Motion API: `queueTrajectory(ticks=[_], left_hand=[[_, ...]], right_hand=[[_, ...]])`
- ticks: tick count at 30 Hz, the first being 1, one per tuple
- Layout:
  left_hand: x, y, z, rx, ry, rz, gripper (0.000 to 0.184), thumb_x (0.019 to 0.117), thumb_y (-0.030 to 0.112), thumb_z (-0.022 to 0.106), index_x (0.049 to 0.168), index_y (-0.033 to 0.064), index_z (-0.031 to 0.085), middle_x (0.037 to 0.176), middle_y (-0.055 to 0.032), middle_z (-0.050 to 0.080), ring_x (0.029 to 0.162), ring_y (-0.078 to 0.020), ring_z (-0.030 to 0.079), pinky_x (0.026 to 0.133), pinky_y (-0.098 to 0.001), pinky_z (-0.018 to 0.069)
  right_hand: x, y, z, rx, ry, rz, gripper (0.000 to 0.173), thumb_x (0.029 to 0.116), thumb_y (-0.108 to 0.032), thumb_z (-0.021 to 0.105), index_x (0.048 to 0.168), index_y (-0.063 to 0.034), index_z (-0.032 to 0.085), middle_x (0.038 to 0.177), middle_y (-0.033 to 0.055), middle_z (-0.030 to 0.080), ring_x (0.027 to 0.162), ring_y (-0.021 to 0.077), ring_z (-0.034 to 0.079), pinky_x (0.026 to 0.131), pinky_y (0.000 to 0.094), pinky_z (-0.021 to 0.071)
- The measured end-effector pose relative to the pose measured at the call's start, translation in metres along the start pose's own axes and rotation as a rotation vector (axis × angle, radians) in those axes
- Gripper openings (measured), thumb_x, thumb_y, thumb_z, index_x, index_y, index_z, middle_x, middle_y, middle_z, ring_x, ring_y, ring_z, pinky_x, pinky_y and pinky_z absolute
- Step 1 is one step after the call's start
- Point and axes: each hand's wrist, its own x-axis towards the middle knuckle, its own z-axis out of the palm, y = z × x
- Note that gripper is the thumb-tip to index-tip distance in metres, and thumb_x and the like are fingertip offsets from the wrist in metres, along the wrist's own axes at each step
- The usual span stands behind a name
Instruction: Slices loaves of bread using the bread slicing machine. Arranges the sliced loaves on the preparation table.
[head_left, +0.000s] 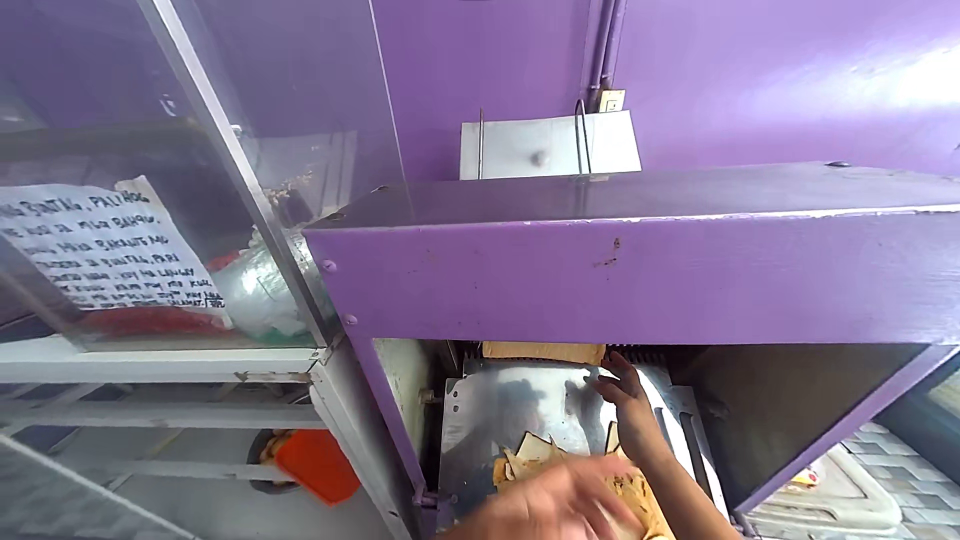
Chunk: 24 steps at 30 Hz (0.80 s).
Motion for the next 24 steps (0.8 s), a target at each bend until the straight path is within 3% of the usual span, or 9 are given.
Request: queueTrajectory(ticks=[1,2,4,6,9,12,16,24], left_hand=[[0.008,-0.015,-0.021,0.133,0.200,-0.130,0.059,0.1000,0.033,0.050,0.146,-0.0035,0.045,0.125,-0.0111,0.064,0.109,-0.0174,0.063,0.093,-0.0358,0.0518],[0.018,-0.029,-0.039,0.219,0.404,-0.268,0.057,0.0982,0.020,0.052,0.149,-0.0025,0.041,0.133,-0.0161,0.060,0.118,-0.0234,0.059,0.099,-0.0413,0.0491],[0.036,-0.062,-0.071,0.287,0.689,-0.369,0.068,0.0971,0.012,0.055,0.157,-0.0011,0.027,0.151,-0.0245,0.044,0.134,-0.0343,0.049,0.108,-0.0496,0.0431],[0.052,-0.088,-0.094,0.334,0.848,-0.320,0.083,0.0910,0.011,0.062,0.160,-0.0017,0.018,0.158,-0.0283,0.033,0.141,-0.0406,0.039,0.112,-0.0525,0.0381],[0.073,-0.103,-0.107,0.455,0.950,-0.225,0.096,0.0855,0.013,0.069,0.161,-0.0042,0.012,0.163,-0.0305,0.021,0.149,-0.0437,0.027,0.120,-0.0520,0.0286],[0.085,-0.107,-0.110,0.575,1.024,-0.213,0.101,0.0845,0.014,0.069,0.160,-0.0058,0.006,0.164,-0.0317,0.018,0.152,-0.0435,0.022,0.123,-0.0501,0.0229],[0.091,-0.104,-0.108,0.629,1.054,-0.226,0.100,0.0869,0.015,0.069,0.161,-0.0040,0.005,0.162,-0.0319,0.023,0.150,-0.0432,0.026,0.123,-0.0488,0.0251],[0.102,-0.106,-0.113,0.601,1.050,-0.218,0.101,0.0884,0.015,0.070,0.161,-0.0046,0.003,0.161,-0.0334,0.023,0.149,-0.0446,0.027,0.121,-0.0493,0.0277]], right_hand=[[0.001,-0.002,0.000,0.016,-0.012,0.017,0.065,0.0925,-0.005,0.055,0.154,0.0004,0.033,0.144,0.0196,0.050,0.111,0.0207,0.060,0.087,0.0365,0.0504],[0.001,-0.004,0.000,0.034,-0.021,0.038,0.063,0.0931,-0.004,0.054,0.152,0.0012,0.035,0.143,0.0193,0.050,0.110,0.0202,0.059,0.087,0.0361,0.0505],[0.002,-0.008,0.000,0.051,-0.032,0.071,0.060,0.0942,-0.003,0.054,0.151,0.0025,0.036,0.144,0.0198,0.051,0.111,0.0206,0.060,0.088,0.0357,0.0506],[0.002,-0.012,0.002,0.034,-0.039,0.077,0.061,0.0931,-0.002,0.054,0.151,0.0038,0.036,0.145,0.0214,0.049,0.113,0.0221,0.059,0.089,0.0360,0.0501],[0.003,-0.012,0.004,-0.036,-0.029,0.065,0.062,0.0910,-0.001,0.057,0.150,0.0061,0.038,0.148,0.0257,0.045,0.121,0.0275,0.055,0.096,0.0388,0.0482],[0.006,-0.006,0.004,-0.116,0.004,0.054,0.063,0.0893,-0.001,0.060,0.149,0.0060,0.042,0.149,0.0292,0.041,0.129,0.0351,0.050,0.102,0.0443,0.0464],[0.002,0.000,0.002,-0.210,0.011,0.013,0.063,0.0883,0.000,0.062,0.148,0.0065,0.044,0.152,0.0321,0.035,0.132,0.0395,0.047,0.105,0.0459,0.0447],[-0.002,0.000,-0.004,-0.216,-0.048,0.004,0.060,0.0901,0.000,0.058,0.148,0.0058,0.043,0.156,0.0284,0.036,0.140,0.0363,0.043,0.109,0.0461,0.0419]])
